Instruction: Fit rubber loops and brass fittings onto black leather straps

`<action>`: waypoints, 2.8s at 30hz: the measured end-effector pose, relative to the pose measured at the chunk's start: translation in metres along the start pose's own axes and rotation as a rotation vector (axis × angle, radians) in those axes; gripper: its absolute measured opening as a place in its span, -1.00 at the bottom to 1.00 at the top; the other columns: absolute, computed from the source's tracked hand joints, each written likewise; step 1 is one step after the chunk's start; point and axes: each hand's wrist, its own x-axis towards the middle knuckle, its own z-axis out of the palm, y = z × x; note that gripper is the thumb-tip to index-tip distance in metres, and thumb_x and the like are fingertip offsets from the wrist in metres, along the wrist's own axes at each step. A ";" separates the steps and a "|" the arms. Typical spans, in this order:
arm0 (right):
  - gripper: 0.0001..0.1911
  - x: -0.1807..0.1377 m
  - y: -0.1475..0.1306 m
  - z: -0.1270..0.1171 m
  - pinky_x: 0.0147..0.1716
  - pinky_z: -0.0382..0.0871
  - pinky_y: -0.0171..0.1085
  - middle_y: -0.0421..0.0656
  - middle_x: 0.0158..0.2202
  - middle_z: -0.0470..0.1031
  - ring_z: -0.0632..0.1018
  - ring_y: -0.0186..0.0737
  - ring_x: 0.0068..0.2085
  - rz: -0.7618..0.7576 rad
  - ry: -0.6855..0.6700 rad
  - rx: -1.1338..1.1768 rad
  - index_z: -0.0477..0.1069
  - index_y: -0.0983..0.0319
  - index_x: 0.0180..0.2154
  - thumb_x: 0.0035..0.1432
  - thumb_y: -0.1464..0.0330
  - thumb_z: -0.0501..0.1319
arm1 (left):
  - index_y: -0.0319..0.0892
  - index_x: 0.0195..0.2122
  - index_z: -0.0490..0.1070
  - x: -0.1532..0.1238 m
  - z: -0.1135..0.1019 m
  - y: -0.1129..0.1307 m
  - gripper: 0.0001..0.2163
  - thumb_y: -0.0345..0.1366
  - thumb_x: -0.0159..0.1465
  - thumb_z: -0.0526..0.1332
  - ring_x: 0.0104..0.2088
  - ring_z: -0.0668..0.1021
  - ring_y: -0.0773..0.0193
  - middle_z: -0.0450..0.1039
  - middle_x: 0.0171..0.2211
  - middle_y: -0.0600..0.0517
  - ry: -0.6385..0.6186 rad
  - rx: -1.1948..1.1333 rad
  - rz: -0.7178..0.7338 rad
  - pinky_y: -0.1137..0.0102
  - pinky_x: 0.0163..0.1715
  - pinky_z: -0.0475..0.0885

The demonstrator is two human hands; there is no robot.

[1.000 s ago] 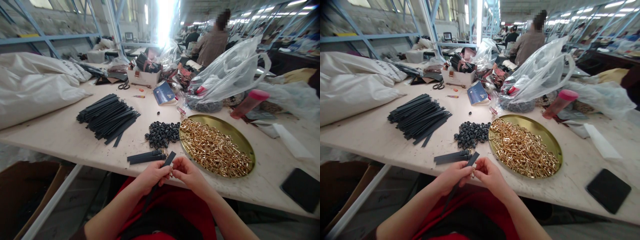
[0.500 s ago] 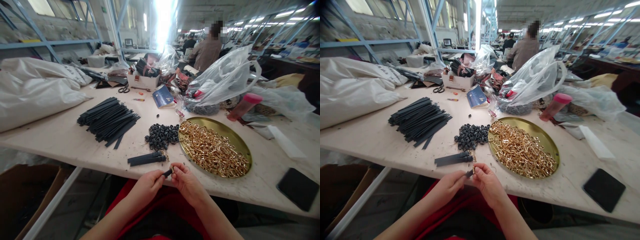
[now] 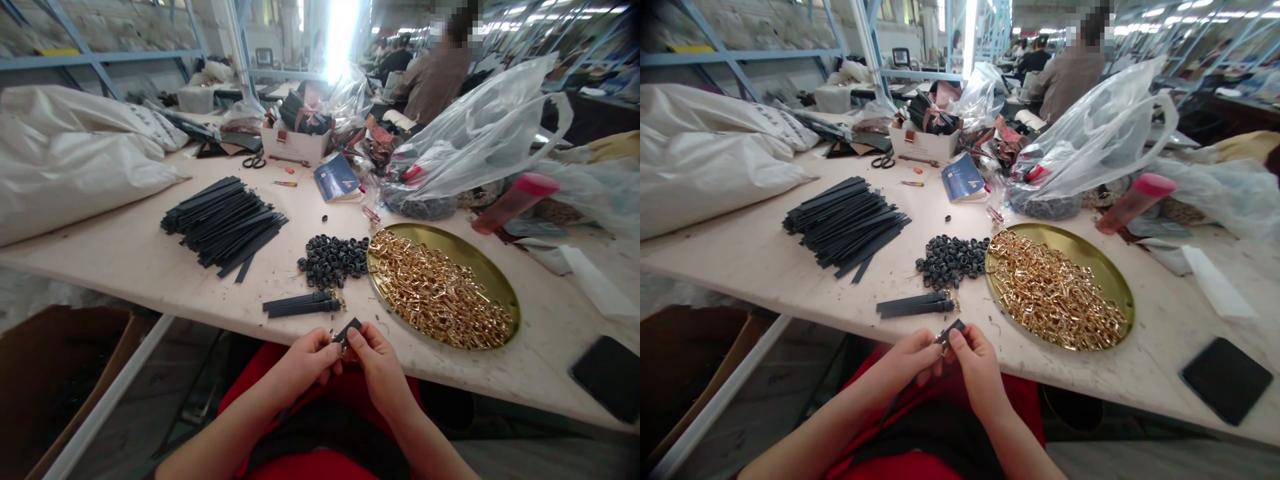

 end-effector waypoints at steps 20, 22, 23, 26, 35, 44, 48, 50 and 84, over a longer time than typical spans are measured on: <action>-0.78 -0.018 0.007 -0.020 -0.29 0.35 -0.27 -0.15 -0.33 0.43 0.44 -0.26 -0.30 -0.866 0.024 -0.737 0.29 0.12 -0.24 0.08 0.52 0.10 | -0.19 -0.51 0.20 -0.003 0.010 -0.002 -0.89 -0.28 0.06 0.09 -0.70 0.25 0.49 0.30 -0.67 0.16 0.036 0.058 -0.023 0.57 -0.71 0.10; -0.77 -0.021 0.005 -0.022 -0.28 0.35 -0.26 -0.16 -0.32 0.44 0.45 -0.25 -0.29 -0.905 0.008 -0.736 0.30 0.11 -0.24 0.06 0.53 0.12 | -0.20 -0.51 0.21 -0.007 0.011 0.000 -0.85 -0.23 0.08 0.10 -0.70 0.25 0.48 0.29 -0.67 0.16 0.040 0.089 -0.002 0.56 -0.71 0.10; -0.78 -0.023 0.003 -0.022 -0.29 0.35 -0.26 -0.17 -0.33 0.44 0.45 -0.25 -0.30 -0.893 0.015 -0.721 0.30 0.11 -0.25 0.06 0.52 0.12 | -0.20 -0.51 0.21 -0.010 0.011 0.001 -0.83 -0.20 0.09 0.11 -0.70 0.26 0.47 0.30 -0.66 0.15 0.039 0.104 0.009 0.56 -0.71 0.11; -0.87 -0.025 -0.005 -0.018 -0.42 0.33 -0.31 -0.21 -0.43 0.42 0.44 -0.28 -0.40 -0.739 0.098 -0.632 0.29 0.12 -0.32 0.09 0.48 0.09 | -0.19 -0.51 0.20 -0.016 0.009 0.007 -0.79 -0.16 0.09 0.13 -0.70 0.26 0.47 0.33 -0.66 0.15 -0.015 0.100 0.019 0.55 -0.70 0.10; -0.85 -0.009 -0.022 -0.009 -0.44 0.23 -0.31 -0.20 -0.48 0.33 0.36 -0.28 -0.43 -0.522 -0.122 -0.496 0.30 0.17 -0.42 0.16 0.32 0.04 | -0.19 -0.50 0.23 0.002 -0.008 0.001 -0.75 -0.13 0.03 0.23 -0.70 0.28 0.44 0.29 -0.71 0.19 0.126 0.134 0.072 0.55 -0.68 0.13; -0.90 0.109 -0.032 -0.007 -0.37 0.19 -0.23 -0.11 -0.41 0.40 0.39 -0.18 -0.38 -0.463 0.094 -1.072 0.33 0.23 -0.39 0.06 0.34 0.10 | -0.19 -0.24 0.34 0.023 -0.028 -0.008 -0.78 -0.19 0.17 0.07 -0.68 0.26 0.44 0.29 -0.67 0.19 0.227 0.165 0.165 0.52 -0.63 0.16; -0.88 0.119 -0.032 -0.007 -0.37 0.20 -0.21 -0.09 -0.44 0.42 0.41 -0.17 -0.38 -0.472 0.093 -1.096 0.34 0.23 -0.46 0.05 0.41 0.05 | -0.21 -0.19 0.33 0.028 -0.035 -0.007 -0.74 -0.20 0.15 0.07 -0.69 0.23 0.43 0.22 -0.70 0.22 0.282 0.103 0.135 0.51 -0.64 0.13; -0.87 0.110 -0.036 -0.009 -0.41 0.23 -0.24 -0.15 -0.48 0.42 0.42 -0.21 -0.42 -0.417 0.047 -0.945 0.34 0.23 -0.42 0.08 0.35 0.05 | -0.22 -0.21 0.33 0.031 -0.035 -0.003 -0.74 -0.19 0.14 0.07 -0.71 0.20 0.44 0.18 -0.73 0.23 0.302 0.069 0.136 0.51 -0.65 0.11; -0.64 0.009 -0.018 -0.011 -0.40 0.32 -0.30 -0.21 -0.53 0.44 0.43 -0.33 -0.48 -0.028 -0.156 0.093 0.42 0.25 -0.34 -0.05 0.09 0.22 | -0.18 -0.24 0.18 0.009 -0.003 -0.002 -0.87 -0.41 0.18 -0.01 -0.46 0.42 0.35 0.37 -0.50 0.12 0.125 0.243 0.328 0.45 -0.40 0.30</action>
